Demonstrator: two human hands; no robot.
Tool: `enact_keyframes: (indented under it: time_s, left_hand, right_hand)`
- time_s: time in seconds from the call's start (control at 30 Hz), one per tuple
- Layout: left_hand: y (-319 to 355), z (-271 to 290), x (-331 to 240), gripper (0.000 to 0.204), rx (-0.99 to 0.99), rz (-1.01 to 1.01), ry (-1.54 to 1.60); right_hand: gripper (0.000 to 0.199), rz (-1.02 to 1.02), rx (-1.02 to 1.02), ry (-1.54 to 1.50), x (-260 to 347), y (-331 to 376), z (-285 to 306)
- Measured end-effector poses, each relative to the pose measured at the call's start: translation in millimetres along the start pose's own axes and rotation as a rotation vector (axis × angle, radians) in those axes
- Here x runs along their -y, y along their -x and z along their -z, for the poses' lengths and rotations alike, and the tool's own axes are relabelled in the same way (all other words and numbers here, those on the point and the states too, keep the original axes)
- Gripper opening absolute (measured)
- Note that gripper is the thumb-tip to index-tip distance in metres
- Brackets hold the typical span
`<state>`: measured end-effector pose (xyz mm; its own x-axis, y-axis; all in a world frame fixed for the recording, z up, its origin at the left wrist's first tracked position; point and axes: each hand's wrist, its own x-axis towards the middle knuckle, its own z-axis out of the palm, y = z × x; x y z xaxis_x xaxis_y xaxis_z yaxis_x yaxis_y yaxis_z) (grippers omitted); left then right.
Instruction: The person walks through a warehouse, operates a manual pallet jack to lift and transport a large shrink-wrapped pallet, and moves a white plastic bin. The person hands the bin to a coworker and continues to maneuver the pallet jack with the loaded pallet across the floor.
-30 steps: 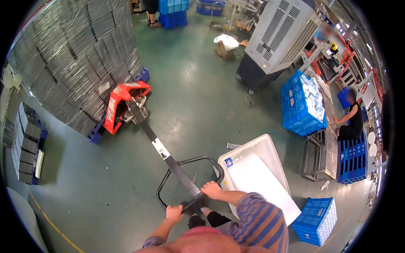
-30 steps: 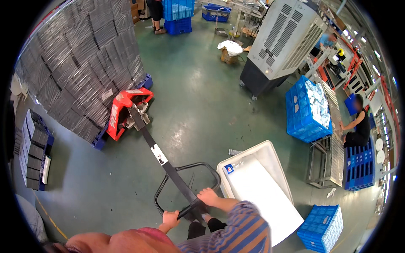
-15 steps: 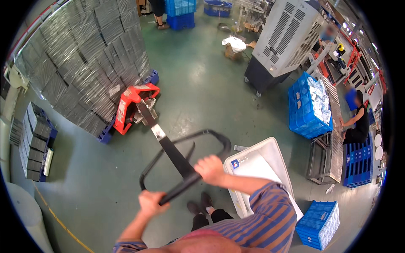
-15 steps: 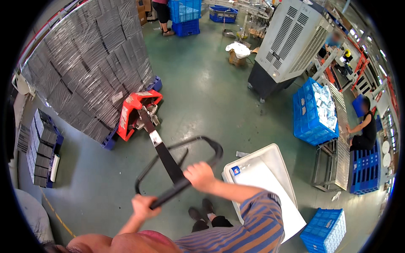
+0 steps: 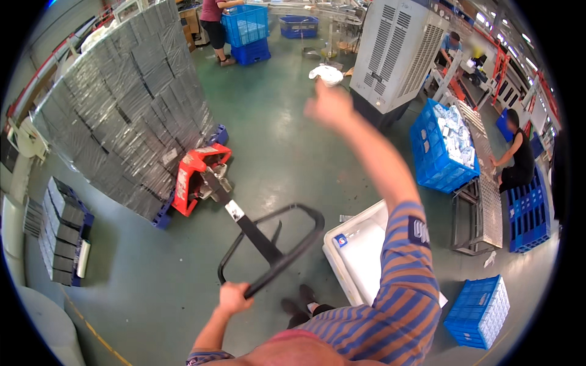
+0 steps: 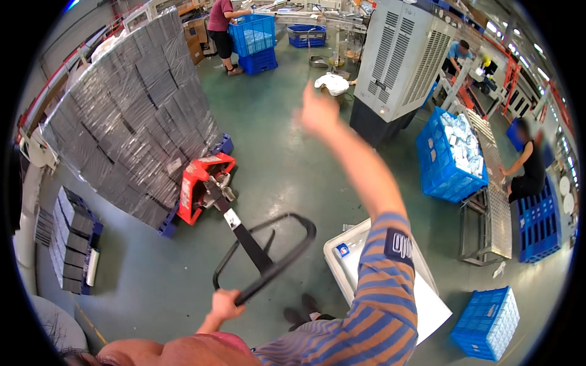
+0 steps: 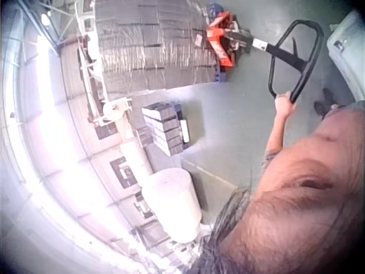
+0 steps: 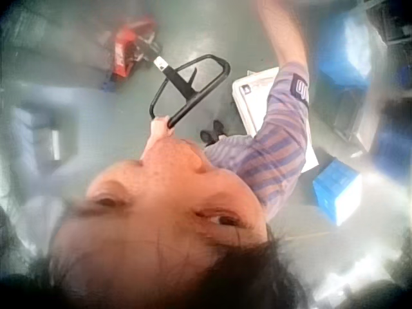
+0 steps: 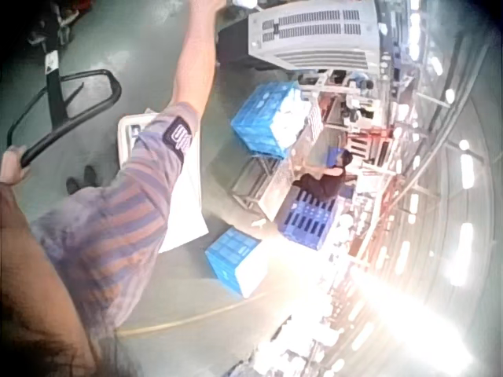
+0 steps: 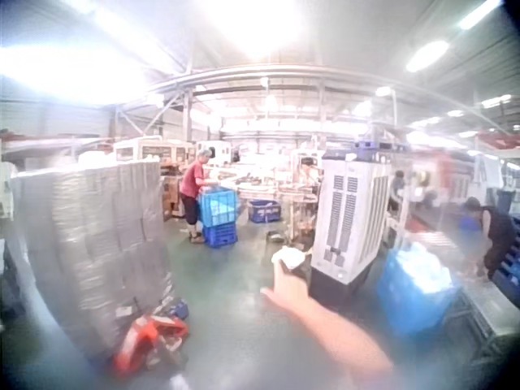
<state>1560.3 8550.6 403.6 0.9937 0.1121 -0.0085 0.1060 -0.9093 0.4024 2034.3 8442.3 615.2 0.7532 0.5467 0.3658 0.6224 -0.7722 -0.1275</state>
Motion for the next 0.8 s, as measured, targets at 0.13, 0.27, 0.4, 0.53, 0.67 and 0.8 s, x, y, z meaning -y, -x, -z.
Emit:
enact_keyframes:
  time_s: [0.13, 0.27, 0.4, 0.53, 0.67, 0.8]
  left_hand:
    - [-59.5, 122.7, 24.8, 0.02, -0.336, 0.079, 0.135]
    - [-88.9, 145.8, 13.2, 0.02, -0.423, 0.134, 0.16]
    - [-92.9, 71.7, -31.4, 0.019, -0.452, -0.022, 0.034]
    - [-46.7, -40.6, -64.0, 0.021, -0.325, -0.01, 0.013]
    - [-10.1, -186.6, -57.1, 0.025, 0.053, 0.046, 0.045]
    - [-3.4, -156.1, -27.3, 0.027, 0.364, -0.008, -0.001]
  right_hand:
    - [0.087, 0.015, -0.101, -0.117, 11.9, -31.6, 96.2]
    - [0.086, 0.896, -0.037, -0.192, 82.3, 91.1, -1.7]
    - [0.035, 0.777, 0.249, -0.217, 61.8, 162.2, -76.2]
    - [0.02, 0.681, 0.3, -0.116, 11.9, 275.3, -140.5]
    - [0.015, 0.546, 0.437, -0.035, -21.4, 406.6, -231.6]
    - [0.017, 0.596, 0.68, -0.05, -2.9, 387.2, -226.6]
